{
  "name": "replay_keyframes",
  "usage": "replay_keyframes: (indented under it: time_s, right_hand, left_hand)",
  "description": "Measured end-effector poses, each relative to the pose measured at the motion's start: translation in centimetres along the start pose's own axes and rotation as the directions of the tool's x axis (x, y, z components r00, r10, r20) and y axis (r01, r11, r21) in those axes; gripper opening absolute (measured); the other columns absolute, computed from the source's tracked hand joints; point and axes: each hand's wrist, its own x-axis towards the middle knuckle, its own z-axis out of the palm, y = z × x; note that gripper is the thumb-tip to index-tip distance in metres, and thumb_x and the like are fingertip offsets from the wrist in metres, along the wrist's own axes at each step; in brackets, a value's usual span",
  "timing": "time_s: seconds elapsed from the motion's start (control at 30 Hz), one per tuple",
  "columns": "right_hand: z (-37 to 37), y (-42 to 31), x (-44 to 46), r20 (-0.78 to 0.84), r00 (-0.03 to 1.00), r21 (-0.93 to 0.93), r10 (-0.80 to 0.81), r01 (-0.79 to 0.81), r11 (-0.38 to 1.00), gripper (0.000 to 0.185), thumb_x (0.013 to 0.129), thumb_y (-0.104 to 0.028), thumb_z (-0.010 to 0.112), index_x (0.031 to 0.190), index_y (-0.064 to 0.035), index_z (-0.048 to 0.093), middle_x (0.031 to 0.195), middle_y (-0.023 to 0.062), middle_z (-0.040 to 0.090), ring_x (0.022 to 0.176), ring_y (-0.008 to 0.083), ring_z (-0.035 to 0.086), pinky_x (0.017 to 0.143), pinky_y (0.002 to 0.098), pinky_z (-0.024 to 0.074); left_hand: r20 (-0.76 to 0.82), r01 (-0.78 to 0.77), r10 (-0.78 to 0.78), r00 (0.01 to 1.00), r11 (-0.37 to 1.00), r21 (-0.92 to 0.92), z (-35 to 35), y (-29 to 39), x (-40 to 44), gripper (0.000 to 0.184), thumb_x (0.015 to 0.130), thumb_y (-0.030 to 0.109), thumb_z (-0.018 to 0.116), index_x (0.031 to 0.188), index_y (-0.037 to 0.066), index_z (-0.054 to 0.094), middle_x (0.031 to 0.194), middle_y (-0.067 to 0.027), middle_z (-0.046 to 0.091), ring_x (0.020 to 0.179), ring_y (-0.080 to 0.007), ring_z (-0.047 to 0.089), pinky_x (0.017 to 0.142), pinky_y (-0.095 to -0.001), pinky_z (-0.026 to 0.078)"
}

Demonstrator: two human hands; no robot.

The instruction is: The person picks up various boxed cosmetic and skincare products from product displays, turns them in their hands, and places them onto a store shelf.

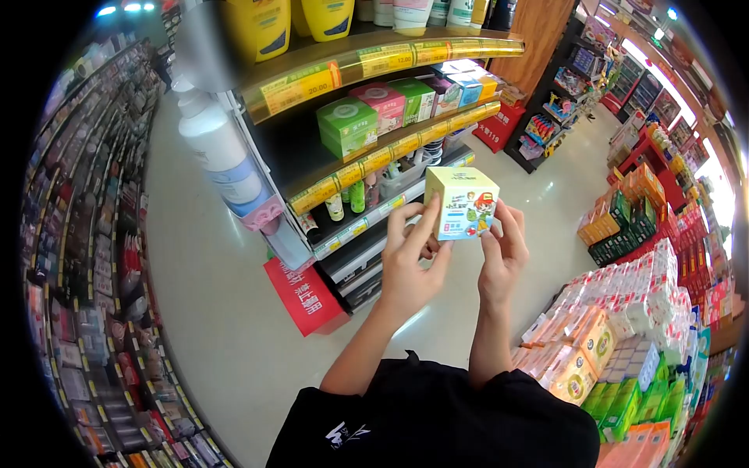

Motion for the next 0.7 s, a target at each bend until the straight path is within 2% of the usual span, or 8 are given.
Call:
replay_keyframes:
  time_s: [0.07, 0.17, 0.3, 0.33, 0.43, 0.53, 0.7]
  right_hand:
    - [1.2, -0.3, 0.1, 0.008, 0.999, 0.017, 0.042, -0.042, 0.999, 0.047, 0.089, 0.010, 0.051, 0.135, 0.0044, 0.056, 0.122, 0.0114, 0.051, 0.111, 0.0192, 0.058, 0.094, 0.0330, 0.0508]
    - [2.2, 0.7, 0.1, 0.035, 0.999, -0.043, -0.014, 0.015, 0.999, 0.048, 0.088, 0.009, 0.054, 0.135, 0.0032, 0.057, 0.120, 0.0111, 0.053, 0.111, 0.0193, 0.057, 0.093, 0.0333, 0.0505]
    - [3.1, 1.4, -0.2, 0.047, 0.999, -0.066, -0.003, 0.007, 0.998, 0.048, 0.086, 0.008, 0.056, 0.134, 0.0005, 0.060, 0.116, 0.0102, 0.055, 0.108, 0.0186, 0.057, 0.093, 0.0327, 0.0501]
    - [3.1, 1.2, -0.2, 0.085, 0.996, -0.066, 0.034, -0.028, 0.997, 0.045, 0.089, 0.011, 0.051, 0.134, 0.0084, 0.055, 0.120, 0.0125, 0.052, 0.117, 0.0221, 0.056, 0.102, 0.0398, 0.0485]
    - [3.5, 1.3, -0.2, 0.090, 0.995, -0.086, 0.046, -0.038, 0.996, 0.046, 0.089, 0.010, 0.051, 0.135, 0.0081, 0.055, 0.120, 0.0126, 0.052, 0.116, 0.0219, 0.056, 0.102, 0.0396, 0.0489]
    - [4.0, 1.4, 0.1, 0.041, 0.999, -0.088, 0.022, -0.018, 0.996, 0.051, 0.084, 0.007, 0.057, 0.134, -0.0001, 0.061, 0.112, 0.0096, 0.056, 0.101, 0.0169, 0.057, 0.089, 0.0299, 0.0505]
    - [4.6, 1.4, 0.3, 0.025, 1.000, -0.159, 0.017, -0.013, 0.987, 0.052, 0.082, 0.008, 0.058, 0.133, -0.0009, 0.061, 0.108, 0.0088, 0.057, 0.093, 0.0149, 0.056, 0.083, 0.0272, 0.0497]
  left_hand:
    - [-0.014, 0.016, -0.016, 1.000, 1.000, 0.010, -0.9, -0.4, 0.0, 0.068, 0.078, -0.009, 0.073, 0.142, 0.001, 0.052, 0.124, -0.0130, 0.052, 0.082, -0.0125, 0.065, 0.064, -0.0235, 0.056]
    - [-0.018, 0.056, -0.056, 0.998, 0.998, 0.006, -2.3, -1.0, 0.2, 0.068, 0.078, -0.009, 0.073, 0.142, 0.000, 0.052, 0.124, -0.0131, 0.051, 0.082, -0.0126, 0.065, 0.064, -0.0238, 0.057]
    - [-0.026, 0.078, -0.079, 0.997, 0.996, -0.034, -3.3, -1.5, 0.3, 0.068, 0.080, -0.009, 0.072, 0.143, 0.002, 0.052, 0.121, -0.0110, 0.051, 0.081, -0.0129, 0.064, 0.063, -0.0227, 0.053]
    - [-0.023, 0.094, -0.095, 0.995, 0.995, -0.042, -3.5, -1.5, 0.4, 0.067, 0.080, -0.009, 0.071, 0.143, 0.002, 0.052, 0.121, -0.0113, 0.052, 0.081, -0.0133, 0.064, 0.062, -0.0233, 0.054]
    - [-0.007, 0.079, -0.079, 0.997, 0.997, -0.021, -4.0, -2.0, 0.6, 0.067, 0.080, -0.009, 0.071, 0.143, 0.001, 0.052, 0.121, -0.0114, 0.052, 0.081, -0.0134, 0.064, 0.062, -0.0234, 0.054]
    - [-0.005, 0.087, -0.087, 0.996, 0.996, -0.028, -4.1, -2.3, 0.9, 0.067, 0.079, -0.009, 0.071, 0.142, 0.001, 0.052, 0.120, -0.0115, 0.052, 0.080, -0.0132, 0.064, 0.062, -0.0234, 0.054]
    - [0.007, 0.104, -0.104, 0.995, 0.993, -0.060, -4.5, -2.7, 1.5, 0.067, 0.079, -0.009, 0.071, 0.142, 0.001, 0.053, 0.120, -0.0114, 0.051, 0.079, -0.0130, 0.065, 0.062, -0.0237, 0.054]
